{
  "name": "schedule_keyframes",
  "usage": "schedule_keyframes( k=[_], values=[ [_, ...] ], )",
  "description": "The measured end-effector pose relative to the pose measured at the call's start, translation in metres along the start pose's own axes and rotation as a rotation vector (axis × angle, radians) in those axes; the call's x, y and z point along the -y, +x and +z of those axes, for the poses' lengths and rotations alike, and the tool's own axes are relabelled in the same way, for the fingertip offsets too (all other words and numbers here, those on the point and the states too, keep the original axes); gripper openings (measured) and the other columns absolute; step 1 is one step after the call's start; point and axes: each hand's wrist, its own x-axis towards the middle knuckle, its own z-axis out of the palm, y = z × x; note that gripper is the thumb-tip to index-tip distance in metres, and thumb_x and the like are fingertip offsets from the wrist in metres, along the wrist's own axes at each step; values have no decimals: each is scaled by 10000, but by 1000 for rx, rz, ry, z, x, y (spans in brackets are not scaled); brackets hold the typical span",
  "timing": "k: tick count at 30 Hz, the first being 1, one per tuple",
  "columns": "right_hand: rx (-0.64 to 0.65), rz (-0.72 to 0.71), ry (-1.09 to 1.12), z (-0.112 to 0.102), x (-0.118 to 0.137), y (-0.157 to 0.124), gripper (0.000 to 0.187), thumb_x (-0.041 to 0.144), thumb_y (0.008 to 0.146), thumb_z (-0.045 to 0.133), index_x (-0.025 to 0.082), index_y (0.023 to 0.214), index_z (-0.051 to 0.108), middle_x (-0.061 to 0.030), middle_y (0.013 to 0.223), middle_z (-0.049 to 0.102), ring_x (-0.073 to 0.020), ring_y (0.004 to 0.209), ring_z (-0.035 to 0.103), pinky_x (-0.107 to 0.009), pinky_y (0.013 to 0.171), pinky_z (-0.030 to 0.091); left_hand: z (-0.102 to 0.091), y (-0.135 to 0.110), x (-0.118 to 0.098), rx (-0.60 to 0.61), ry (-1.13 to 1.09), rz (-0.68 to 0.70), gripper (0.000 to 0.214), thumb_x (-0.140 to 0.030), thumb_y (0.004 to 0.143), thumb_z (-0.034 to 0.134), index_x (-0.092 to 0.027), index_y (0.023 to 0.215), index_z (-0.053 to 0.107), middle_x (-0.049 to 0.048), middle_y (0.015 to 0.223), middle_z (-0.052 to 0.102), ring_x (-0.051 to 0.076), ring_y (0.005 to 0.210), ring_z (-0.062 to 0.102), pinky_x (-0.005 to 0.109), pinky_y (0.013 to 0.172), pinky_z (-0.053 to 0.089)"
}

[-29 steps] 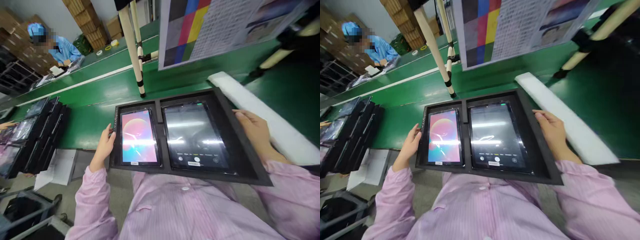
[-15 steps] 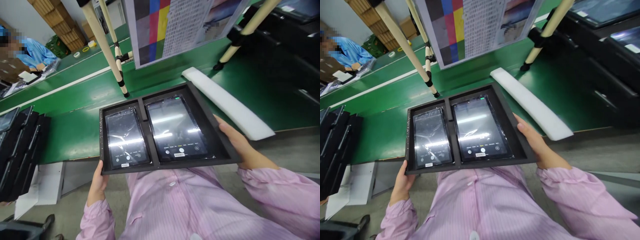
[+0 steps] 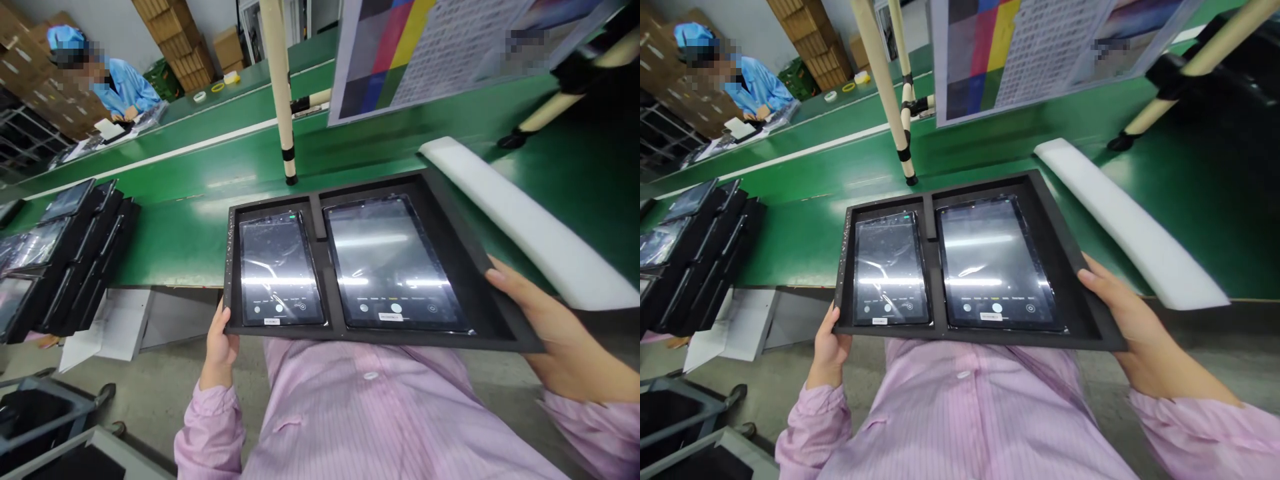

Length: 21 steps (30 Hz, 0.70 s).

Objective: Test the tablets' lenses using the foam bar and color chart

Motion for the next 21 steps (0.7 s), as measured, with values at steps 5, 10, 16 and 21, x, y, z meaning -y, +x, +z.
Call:
schedule_keyframes(
  k=[5, 10, 16, 21],
  values=[
    [29, 184, 71, 31, 12, -25, 583, 292, 819, 604, 374, 1395, 594, 41, 1355, 632, -195, 1160, 668, -238, 883, 615, -34, -5, 0, -103, -29, 102, 384, -373, 678, 778, -223, 1031, 775, 65, 1100, 779, 258, 1083, 709, 351, 950, 557],
    [89, 190, -23, 74, 18, -30, 629, 309, 787, 649, 411, 1403, 580, 101, 1389, 599, -135, 1227, 626, -192, 1055, 474, -73, -2, -13, -237, -59, 203, 257, -343, 647, 759, -217, 871, 767, 37, 923, 789, 204, 882, 734, 297, 814, 579],
    [276, 132, 35, 144, 25, -4, 681, 316, 757, 705, 398, 1419, 567, 59, 1362, 625, -155, 1063, 703, -199, 867, 593, -99, 43, -52, -407, 59, 347, 228, -370, 697, 677, -185, 824, 720, 54, 834, 744, 207, 841, 710, 332, 833, 563],
    [372, 62, 121, 198, 26, 27, 715, 282, 748, 714, 322, 1445, 559, -27, 1312, 657, -226, 1026, 713, -295, 777, 637, -93, 60, -93, -521, 413, 507, 255, -331, 782, 639, -194, 963, 756, 107, 1135, 663, 272, 1224, 568, 449, 1118, 394]
  ],
)
